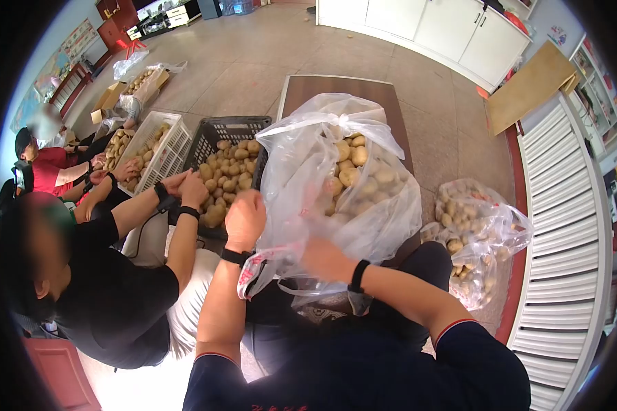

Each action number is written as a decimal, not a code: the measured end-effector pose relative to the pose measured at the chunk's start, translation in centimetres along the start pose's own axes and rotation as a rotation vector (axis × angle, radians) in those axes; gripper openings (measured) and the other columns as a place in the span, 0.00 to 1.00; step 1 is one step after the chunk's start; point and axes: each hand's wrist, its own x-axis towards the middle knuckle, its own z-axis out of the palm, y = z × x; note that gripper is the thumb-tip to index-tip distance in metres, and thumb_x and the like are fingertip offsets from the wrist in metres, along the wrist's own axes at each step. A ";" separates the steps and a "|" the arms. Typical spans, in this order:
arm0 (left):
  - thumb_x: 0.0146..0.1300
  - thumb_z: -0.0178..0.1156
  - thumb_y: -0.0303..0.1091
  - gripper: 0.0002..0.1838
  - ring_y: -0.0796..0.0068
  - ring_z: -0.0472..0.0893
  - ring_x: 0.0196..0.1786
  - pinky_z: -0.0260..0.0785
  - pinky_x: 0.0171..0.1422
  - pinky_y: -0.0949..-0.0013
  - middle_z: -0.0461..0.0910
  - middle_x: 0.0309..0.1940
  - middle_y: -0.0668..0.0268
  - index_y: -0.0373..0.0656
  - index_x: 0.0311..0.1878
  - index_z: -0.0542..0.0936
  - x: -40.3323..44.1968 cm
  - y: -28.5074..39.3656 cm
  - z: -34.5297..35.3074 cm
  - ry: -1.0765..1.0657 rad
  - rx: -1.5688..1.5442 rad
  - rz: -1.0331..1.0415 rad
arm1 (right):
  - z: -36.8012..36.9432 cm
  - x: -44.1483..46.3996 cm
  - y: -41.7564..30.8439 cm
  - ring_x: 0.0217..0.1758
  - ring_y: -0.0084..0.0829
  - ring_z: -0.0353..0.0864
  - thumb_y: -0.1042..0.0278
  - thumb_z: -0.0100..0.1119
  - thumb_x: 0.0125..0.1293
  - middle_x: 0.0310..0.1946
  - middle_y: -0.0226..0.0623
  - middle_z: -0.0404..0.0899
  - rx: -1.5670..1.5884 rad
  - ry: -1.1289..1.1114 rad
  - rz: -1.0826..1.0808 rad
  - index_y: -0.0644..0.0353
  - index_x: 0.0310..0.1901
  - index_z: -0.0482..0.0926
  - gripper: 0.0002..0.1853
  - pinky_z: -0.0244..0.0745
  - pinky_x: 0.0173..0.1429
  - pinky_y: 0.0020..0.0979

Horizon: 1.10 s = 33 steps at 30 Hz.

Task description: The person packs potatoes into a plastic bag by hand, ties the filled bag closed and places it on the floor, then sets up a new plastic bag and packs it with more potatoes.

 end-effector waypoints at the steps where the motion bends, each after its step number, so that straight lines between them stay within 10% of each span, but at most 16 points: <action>1: 0.59 0.61 0.34 0.17 0.56 0.83 0.50 0.75 0.54 0.59 0.82 0.51 0.56 0.41 0.51 0.80 0.1 -0.3 0.1 0.374 -0.256 0.054 | 2.5 -0.3 0.6 0.55 0.42 0.78 0.68 0.51 0.64 0.47 0.40 0.80 -0.138 -0.103 -0.002 0.57 0.48 0.81 0.14 0.71 0.65 0.42; 6: 0.57 0.62 0.33 0.22 0.55 0.76 0.61 0.68 0.65 0.56 0.76 0.60 0.57 0.45 0.57 0.77 -0.9 5.2 2.7 0.203 -0.200 0.744 | 13.3 -3.5 3.3 0.45 0.43 0.83 0.61 0.53 0.61 0.32 0.36 0.83 -0.259 -0.158 -0.060 0.54 0.35 0.84 0.11 0.76 0.57 0.43; 7: 0.57 0.63 0.34 0.25 0.55 0.74 0.64 0.67 0.67 0.55 0.74 0.63 0.57 0.45 0.59 0.75 -0.7 5.0 4.3 0.026 -0.192 0.826 | 12.4 -3.2 2.4 0.43 0.43 0.83 0.59 0.53 0.62 0.31 0.38 0.83 -0.620 -0.043 -0.406 0.55 0.35 0.83 0.12 0.76 0.55 0.44; 10: 0.56 0.64 0.38 0.29 0.54 0.73 0.65 0.67 0.66 0.54 0.70 0.66 0.56 0.46 0.62 0.73 1.4 1.9 6.2 -0.306 0.038 0.553 | 4.8 -2.7 -0.4 0.41 0.44 0.83 0.54 0.56 0.63 0.31 0.45 0.82 -0.407 -0.578 -0.175 0.60 0.35 0.82 0.16 0.75 0.52 0.47; 16: 0.52 0.70 0.53 0.43 0.47 0.69 0.68 0.67 0.68 0.53 0.67 0.68 0.47 0.40 0.68 0.67 3.7 -4.3 7.9 -0.504 0.090 0.105 | -6.7 -3.9 1.5 0.55 0.45 0.76 0.52 0.61 0.61 0.46 0.42 0.79 -0.339 0.151 -0.056 0.59 0.47 0.78 0.20 0.70 0.58 0.46; 22: 0.50 0.71 0.58 0.50 0.44 0.68 0.69 0.65 0.71 0.54 0.65 0.68 0.43 0.36 0.69 0.65 3.6 -6.6 12.7 -0.563 0.053 0.229 | -11.7 -5.5 6.2 0.56 0.43 0.75 0.53 0.60 0.64 0.47 0.38 0.80 -0.660 0.153 -0.001 0.56 0.50 0.80 0.19 0.61 0.70 0.51; 26: 0.50 0.70 0.59 0.49 0.45 0.66 0.71 0.63 0.72 0.54 0.65 0.68 0.43 0.36 0.69 0.66 3.4 -5.9 11.1 -0.645 -0.022 0.130 | -14.2 -8.3 7.2 0.55 0.39 0.78 0.50 0.54 0.64 0.36 0.36 0.85 -0.717 -0.284 0.314 0.51 0.31 0.86 0.16 0.62 0.67 0.50; 33: 0.52 0.68 0.54 0.46 0.43 0.69 0.68 0.66 0.70 0.53 0.63 0.68 0.41 0.33 0.68 0.66 1.7 -3.6 11.3 -0.606 0.101 0.263 | -18.1 -14.8 8.6 0.51 0.39 0.81 0.51 0.60 0.58 0.34 0.38 0.84 -0.775 -0.646 0.633 0.53 0.33 0.85 0.14 0.70 0.57 0.42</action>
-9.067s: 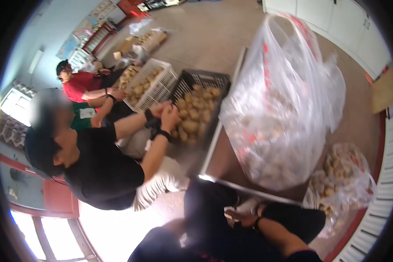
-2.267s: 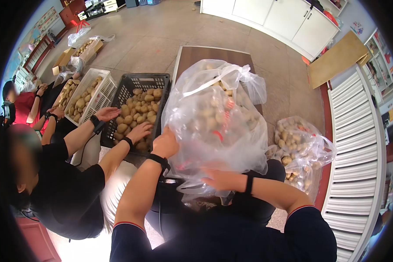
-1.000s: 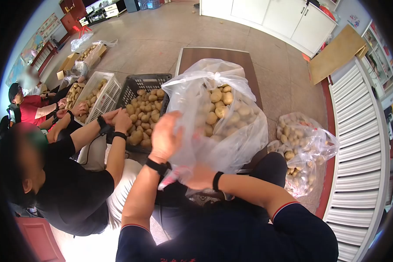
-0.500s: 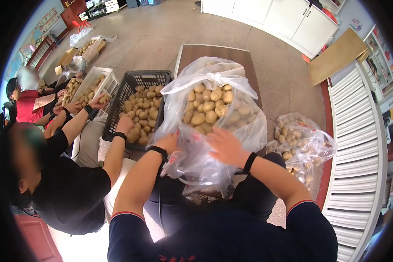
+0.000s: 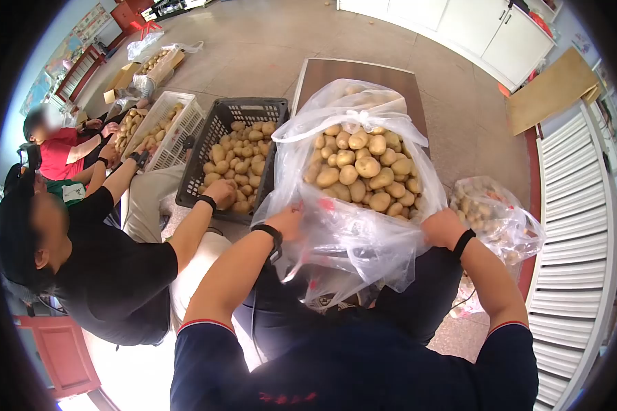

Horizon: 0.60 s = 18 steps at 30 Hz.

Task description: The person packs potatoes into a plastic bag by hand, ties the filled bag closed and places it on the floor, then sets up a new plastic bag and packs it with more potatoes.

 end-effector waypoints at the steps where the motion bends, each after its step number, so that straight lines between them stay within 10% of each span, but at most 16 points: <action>1: 0.52 0.69 0.52 0.45 0.44 0.70 0.68 0.66 0.70 0.53 0.63 0.68 0.40 0.33 0.68 0.66 -0.1 0.5 -0.2 -0.038 0.009 -0.068 | 0.0 -0.3 0.1 0.50 0.40 0.81 0.52 0.62 0.57 0.37 0.39 0.84 0.002 -0.049 0.009 0.54 0.35 0.85 0.14 0.70 0.56 0.41; 6: 0.53 0.69 0.45 0.42 0.48 0.68 0.70 0.66 0.70 0.53 0.64 0.68 0.43 0.35 0.68 0.65 -2.1 6.2 -3.4 0.007 0.098 -0.251 | -3.5 -1.8 -4.1 0.55 0.41 0.78 0.55 0.68 0.52 0.48 0.42 0.78 0.211 0.429 -0.133 0.57 0.50 0.79 0.25 0.71 0.56 0.42; 8: 0.53 0.69 0.39 0.40 0.53 0.67 0.70 0.65 0.70 0.53 0.67 0.66 0.48 0.39 0.69 0.66 -2.3 7.7 -3.8 0.500 0.065 -0.093 | -4.5 -0.8 -5.9 0.57 0.42 0.77 0.56 0.69 0.51 0.51 0.42 0.76 0.302 0.612 -0.151 0.58 0.55 0.76 0.29 0.71 0.56 0.42; 11: 0.53 0.68 0.35 0.38 0.54 0.67 0.69 0.62 0.72 0.54 0.68 0.65 0.54 0.41 0.69 0.65 -0.4 8.3 -2.5 0.651 0.077 0.253 | -2.8 2.9 -8.0 0.58 0.43 0.74 0.58 0.69 0.51 0.53 0.43 0.75 0.465 0.671 -0.163 0.60 0.58 0.73 0.32 0.71 0.57 0.43; 14: 0.51 0.68 0.34 0.36 0.54 0.69 0.67 0.62 0.71 0.54 0.72 0.61 0.58 0.42 0.65 0.68 -0.4 9.0 -1.8 0.487 0.043 0.297 | -0.9 4.6 -10.1 0.54 0.45 0.74 0.60 0.71 0.51 0.53 0.46 0.76 0.388 0.683 -0.168 0.64 0.63 0.67 0.38 0.72 0.56 0.42; 18: 0.51 0.67 0.36 0.29 0.56 0.70 0.66 0.62 0.70 0.53 0.76 0.57 0.60 0.43 0.59 0.74 -0.9 9.2 -1.7 0.301 0.146 0.309 | 1.5 4.3 -12.6 0.47 0.45 0.77 0.65 0.61 0.57 0.44 0.43 0.79 0.358 0.612 -0.170 0.64 0.50 0.74 0.20 0.74 0.50 0.43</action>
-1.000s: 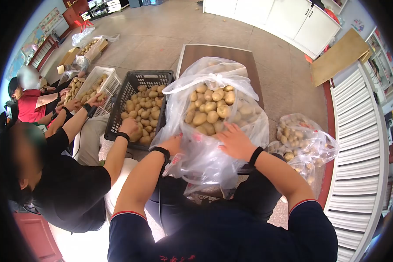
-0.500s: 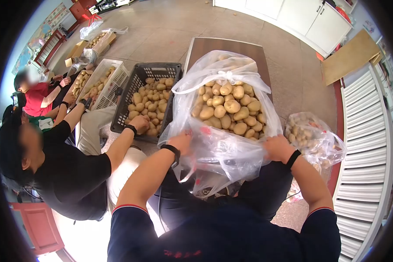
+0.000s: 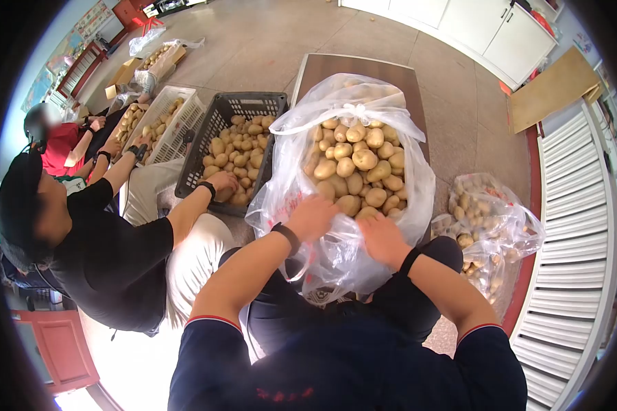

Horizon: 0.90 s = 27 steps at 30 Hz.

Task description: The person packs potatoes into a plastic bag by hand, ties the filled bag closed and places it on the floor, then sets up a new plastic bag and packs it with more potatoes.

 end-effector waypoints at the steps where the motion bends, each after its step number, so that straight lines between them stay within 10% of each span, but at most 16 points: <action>1: 0.51 0.66 0.36 0.24 0.56 0.74 0.63 0.66 0.65 0.53 0.79 0.53 0.60 0.43 0.53 0.77 -0.3 -0.2 0.5 -0.045 0.010 0.025 | 0.6 -0.4 -0.3 0.45 0.45 0.78 0.67 0.58 0.58 0.41 0.42 0.80 -0.012 -0.072 0.002 0.62 0.44 0.76 0.13 0.75 0.48 0.43; 9: 0.55 0.57 0.31 0.08 0.53 0.85 0.39 0.76 0.41 0.52 0.84 0.32 0.57 0.44 0.30 0.86 -2.2 1.4 4.6 -0.100 0.093 0.085 | 2.0 -3.6 -2.8 0.43 0.48 0.79 0.71 0.52 0.57 0.37 0.45 0.81 0.049 -0.217 -0.145 0.61 0.37 0.77 0.08 0.75 0.46 0.46; 27: 0.54 0.66 0.57 0.35 0.52 0.74 0.60 0.68 0.61 0.53 0.74 0.55 0.53 0.39 0.58 0.76 -5.0 5.2 1.8 -0.080 -0.270 0.226 | -6.1 -4.0 -1.2 0.60 0.44 0.74 0.57 0.64 0.57 0.51 0.38 0.79 -0.066 -0.104 -0.152 0.56 0.47 0.80 0.18 0.67 0.63 0.50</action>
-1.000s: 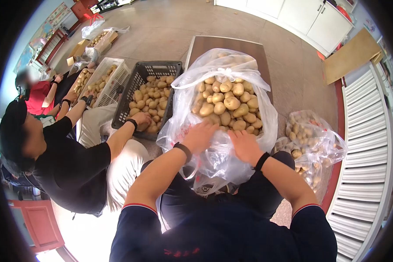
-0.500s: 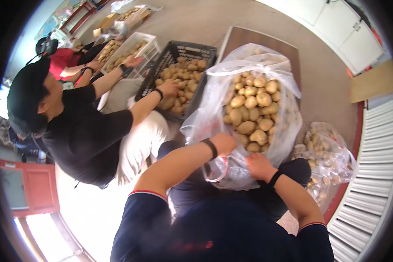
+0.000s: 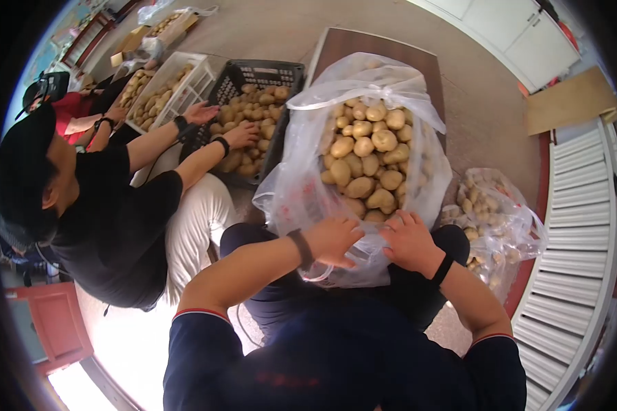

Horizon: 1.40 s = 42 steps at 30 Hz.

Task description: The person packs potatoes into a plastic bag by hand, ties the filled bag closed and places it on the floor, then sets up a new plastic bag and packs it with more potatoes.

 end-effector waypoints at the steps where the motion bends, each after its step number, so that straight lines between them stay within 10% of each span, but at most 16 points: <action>1: 0.52 0.68 0.56 0.38 0.49 0.72 0.62 0.67 0.62 0.52 0.71 0.60 0.51 0.39 0.60 0.74 -0.3 0.1 0.5 -0.062 0.079 0.011 | 0.2 -0.9 0.9 0.59 0.42 0.75 0.53 0.64 0.58 0.50 0.38 0.80 -0.070 -0.097 0.003 0.54 0.46 0.82 0.18 0.65 0.64 0.52; 12: 0.51 0.67 0.43 0.26 0.57 0.70 0.65 0.68 0.61 0.54 0.68 0.67 0.55 0.46 0.55 0.82 0.8 -4.4 10.4 -0.087 0.459 0.112 | 1.9 -1.9 13.3 0.50 0.52 0.82 0.45 0.55 0.65 0.46 0.48 0.84 0.143 -0.690 0.422 0.58 0.46 0.82 0.23 0.76 0.53 0.49; 22: 0.54 0.70 0.50 0.31 0.56 0.76 0.60 0.70 0.63 0.55 0.77 0.55 0.57 0.44 0.58 0.76 3.0 -0.9 -1.5 -0.109 -0.131 0.020 | -6.8 -0.4 4.5 0.44 0.45 0.84 0.59 0.58 0.68 0.46 0.45 0.83 0.228 0.023 0.124 0.56 0.53 0.79 0.16 0.79 0.47 0.40; 24: 0.60 0.66 0.48 0.26 0.61 0.78 0.54 0.72 0.59 0.59 0.79 0.50 0.59 0.42 0.56 0.77 3.7 -0.2 -3.8 0.023 -0.460 -0.008 | -8.8 0.7 2.5 0.42 0.35 0.85 0.60 0.57 0.70 0.44 0.38 0.83 1.438 -0.029 0.492 0.58 0.54 0.77 0.16 0.78 0.45 0.35; 28: 0.71 0.56 0.39 0.14 0.73 0.82 0.39 0.75 0.46 0.68 0.80 0.40 0.67 0.39 0.51 0.77 4.9 1.4 -11.2 0.309 -1.390 -0.162 | -10.6 3.1 0.8 0.35 0.26 0.79 0.60 0.55 0.72 0.43 0.31 0.79 2.032 0.368 0.441 0.56 0.56 0.75 0.16 0.74 0.39 0.28; 34: 0.71 0.55 0.37 0.11 0.69 0.81 0.34 0.76 0.38 0.65 0.79 0.40 0.63 0.39 0.48 0.77 3.6 -1.2 -13.9 0.846 -1.675 -0.387 | -2.4 9.5 0.6 0.35 0.25 0.78 0.63 0.57 0.69 0.45 0.32 0.77 1.636 0.514 0.594 0.59 0.55 0.73 0.17 0.74 0.38 0.29; 39: 0.69 0.56 0.36 0.11 0.68 0.80 0.34 0.75 0.37 0.64 0.78 0.38 0.64 0.40 0.48 0.76 1.2 -6.2 -11.5 0.902 -1.678 -0.557 | 4.3 11.0 3.5 0.53 0.46 0.76 0.71 0.62 0.60 0.58 0.50 0.68 0.599 0.721 0.472 0.61 0.60 0.67 0.26 0.78 0.50 0.36; 42: 0.68 0.57 0.37 0.12 0.68 0.79 0.34 0.74 0.38 0.63 0.78 0.39 0.65 0.40 0.49 0.75 1.1 -7.8 -10.6 0.893 -1.656 -0.733 | 0.8 12.7 4.1 0.57 0.50 0.73 0.74 0.61 0.59 0.59 0.51 0.67 0.645 0.719 0.508 0.58 0.63 0.65 0.29 0.77 0.53 0.40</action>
